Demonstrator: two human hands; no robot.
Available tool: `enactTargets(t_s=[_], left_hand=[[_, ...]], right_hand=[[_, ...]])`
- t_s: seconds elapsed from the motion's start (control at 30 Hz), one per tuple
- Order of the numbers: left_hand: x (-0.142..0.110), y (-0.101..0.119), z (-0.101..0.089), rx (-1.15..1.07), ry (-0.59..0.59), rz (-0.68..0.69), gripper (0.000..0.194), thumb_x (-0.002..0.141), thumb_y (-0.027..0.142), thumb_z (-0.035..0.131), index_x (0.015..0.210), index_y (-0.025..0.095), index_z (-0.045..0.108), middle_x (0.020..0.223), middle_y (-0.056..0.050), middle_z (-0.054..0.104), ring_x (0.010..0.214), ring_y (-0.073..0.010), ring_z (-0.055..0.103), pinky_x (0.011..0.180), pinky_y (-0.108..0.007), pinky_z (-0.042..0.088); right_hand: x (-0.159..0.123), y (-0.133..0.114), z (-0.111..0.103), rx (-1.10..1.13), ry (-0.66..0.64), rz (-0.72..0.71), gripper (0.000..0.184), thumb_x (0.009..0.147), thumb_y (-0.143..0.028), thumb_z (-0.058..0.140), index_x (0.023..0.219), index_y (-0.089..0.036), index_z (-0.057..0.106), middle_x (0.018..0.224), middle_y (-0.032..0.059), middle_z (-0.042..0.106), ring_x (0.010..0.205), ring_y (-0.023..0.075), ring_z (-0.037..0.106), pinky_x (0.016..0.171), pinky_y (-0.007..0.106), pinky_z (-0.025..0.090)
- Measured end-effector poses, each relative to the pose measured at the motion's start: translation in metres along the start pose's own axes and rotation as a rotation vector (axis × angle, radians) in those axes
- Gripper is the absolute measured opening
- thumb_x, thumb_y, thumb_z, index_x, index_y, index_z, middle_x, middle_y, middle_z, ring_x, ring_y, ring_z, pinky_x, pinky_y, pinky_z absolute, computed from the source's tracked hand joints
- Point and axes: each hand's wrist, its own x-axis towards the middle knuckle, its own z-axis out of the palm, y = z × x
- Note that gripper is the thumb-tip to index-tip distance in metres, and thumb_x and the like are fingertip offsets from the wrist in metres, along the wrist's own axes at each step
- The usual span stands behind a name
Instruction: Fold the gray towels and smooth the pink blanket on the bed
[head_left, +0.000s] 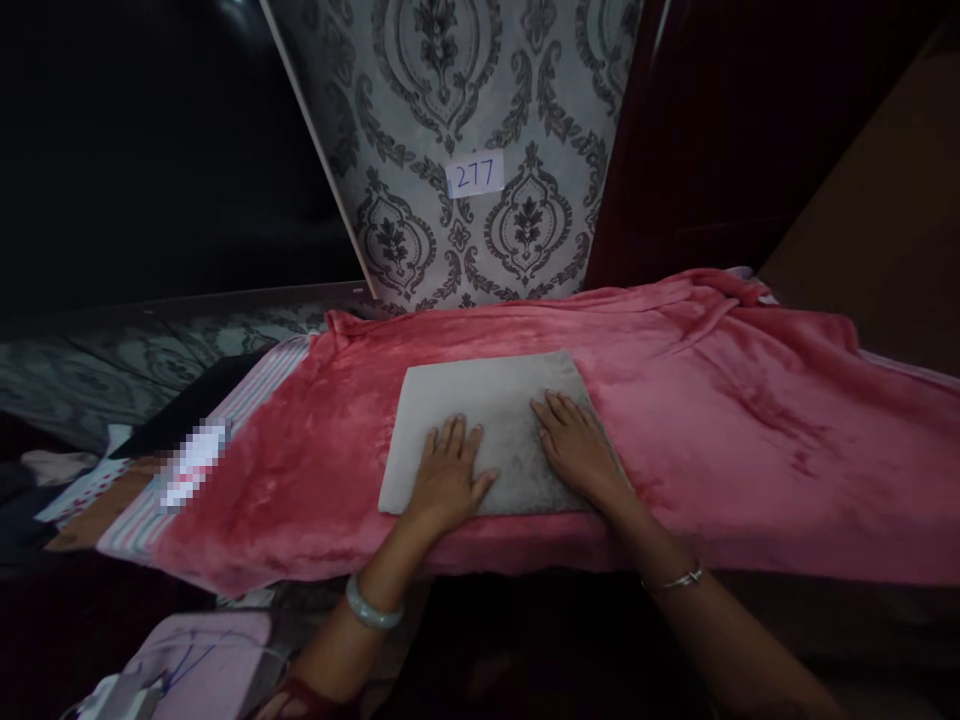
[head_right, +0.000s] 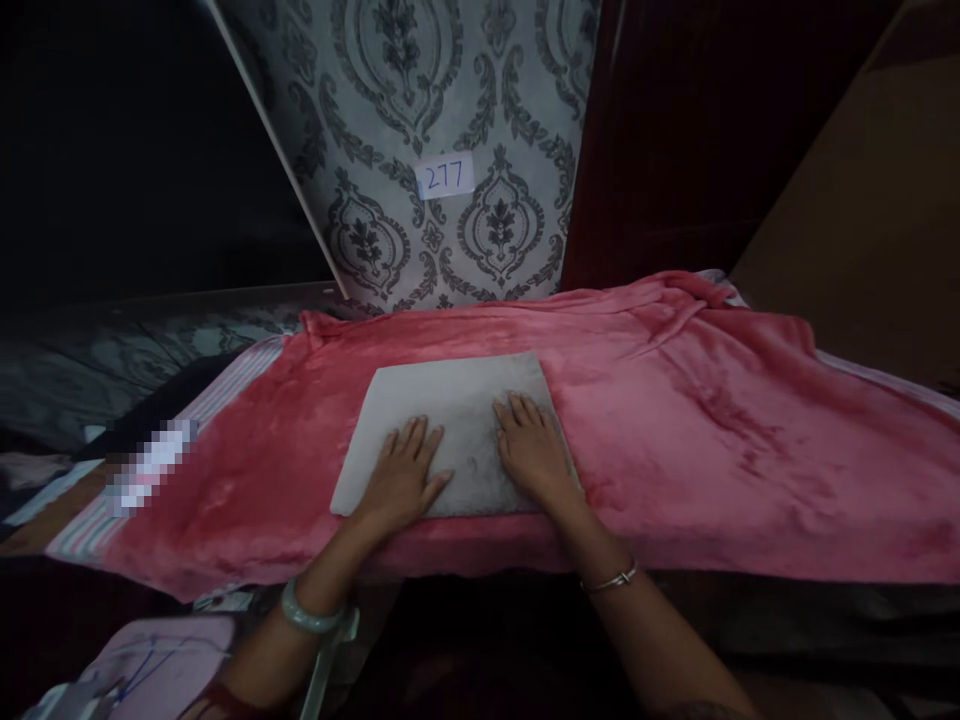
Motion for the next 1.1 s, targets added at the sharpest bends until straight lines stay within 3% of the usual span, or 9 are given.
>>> enactTargets(t_s=[0.17, 0.33, 0.47, 0.57, 0.63, 0.73, 0.9, 1.1], left_hand=[[-0.025, -0.053, -0.003, -0.024, -0.055, -0.195, 0.069, 0.098, 0.051, 0.034, 0.155, 0.012, 0.028, 0.163, -0.017, 0.019, 0.152, -0.0299, 0.015, 0.121, -0.057, 0.019], [-0.029, -0.079, -0.009, -0.079, -0.053, -0.258, 0.065, 0.096, 0.049, 0.039, 0.152, 0.015, 0.037, 0.161, -0.016, 0.028, 0.151, -0.0319, 0.019, 0.120, -0.060, 0.016], [0.011, -0.068, -0.030, -0.100, -0.059, -0.191, 0.062, 0.097, 0.045, 0.040, 0.151, 0.015, 0.037, 0.161, -0.016, 0.029, 0.151, -0.0302, 0.019, 0.121, -0.058, 0.015], [0.061, -0.045, -0.044, -0.116, -0.106, -0.058, 0.063, 0.097, 0.046, 0.038, 0.153, 0.017, 0.032, 0.163, -0.014, 0.024, 0.152, -0.0271, 0.017, 0.122, -0.054, 0.014], [0.093, -0.032, -0.045, -0.122, -0.121, -0.019, 0.063, 0.098, 0.046, 0.037, 0.153, 0.017, 0.032, 0.163, -0.015, 0.023, 0.152, -0.0270, 0.017, 0.122, -0.055, 0.014], [0.123, -0.024, -0.031, -0.114, -0.117, -0.003, 0.063, 0.098, 0.047, 0.035, 0.153, 0.015, 0.032, 0.161, -0.017, 0.026, 0.151, -0.0281, 0.020, 0.121, -0.057, 0.016], [0.128, -0.027, -0.001, -0.090, -0.035, -0.019, 0.065, 0.099, 0.053, 0.028, 0.153, 0.017, 0.033, 0.160, -0.016, 0.031, 0.150, -0.0279, 0.023, 0.122, -0.054, 0.015], [0.127, -0.051, -0.007, -0.062, -0.074, -0.133, 0.074, 0.095, 0.062, 0.030, 0.151, 0.015, 0.037, 0.159, -0.020, 0.032, 0.149, -0.0326, 0.024, 0.120, -0.055, 0.017]], right_hand=[[-0.001, -0.001, 0.004, 0.011, 0.003, 0.006, 0.053, 0.097, -0.024, 0.034, 0.149, -0.017, 0.045, 0.157, 0.0106, 0.035, 0.145, 0.0266, 0.031, 0.116, 0.046, 0.028], [0.003, 0.005, 0.006, 0.050, -0.067, 0.009, 0.054, 0.097, -0.026, 0.036, 0.150, -0.019, 0.043, 0.159, 0.0104, 0.031, 0.146, 0.0280, 0.029, 0.117, 0.049, 0.026], [0.034, 0.012, -0.007, 0.094, -0.181, -0.033, 0.060, 0.093, -0.029, 0.049, 0.152, -0.019, 0.041, 0.158, 0.0120, 0.034, 0.144, 0.0285, 0.033, 0.115, 0.042, 0.032], [0.067, 0.010, -0.019, 0.088, -0.103, 0.005, 0.057, 0.097, -0.035, 0.045, 0.152, -0.018, 0.041, 0.157, 0.0136, 0.035, 0.143, 0.0302, 0.034, 0.114, 0.043, 0.031], [0.083, 0.005, -0.020, 0.063, -0.023, 0.042, 0.055, 0.101, -0.039, 0.040, 0.151, -0.018, 0.042, 0.157, 0.0149, 0.036, 0.143, 0.0320, 0.033, 0.115, 0.048, 0.029], [0.091, -0.001, -0.007, 0.024, 0.008, 0.064, 0.053, 0.102, -0.043, 0.038, 0.150, -0.020, 0.043, 0.157, 0.0136, 0.036, 0.145, 0.0324, 0.030, 0.116, 0.052, 0.024], [0.086, 0.002, 0.019, -0.003, -0.018, 0.067, 0.053, 0.102, -0.045, 0.039, 0.150, -0.024, 0.043, 0.158, 0.0097, 0.035, 0.146, 0.0310, 0.028, 0.117, 0.053, 0.019], [0.086, 0.005, 0.021, 0.012, -0.007, 0.081, 0.053, 0.102, -0.048, 0.037, 0.151, -0.027, 0.043, 0.158, 0.0073, 0.036, 0.146, 0.0303, 0.027, 0.117, 0.053, 0.019]])
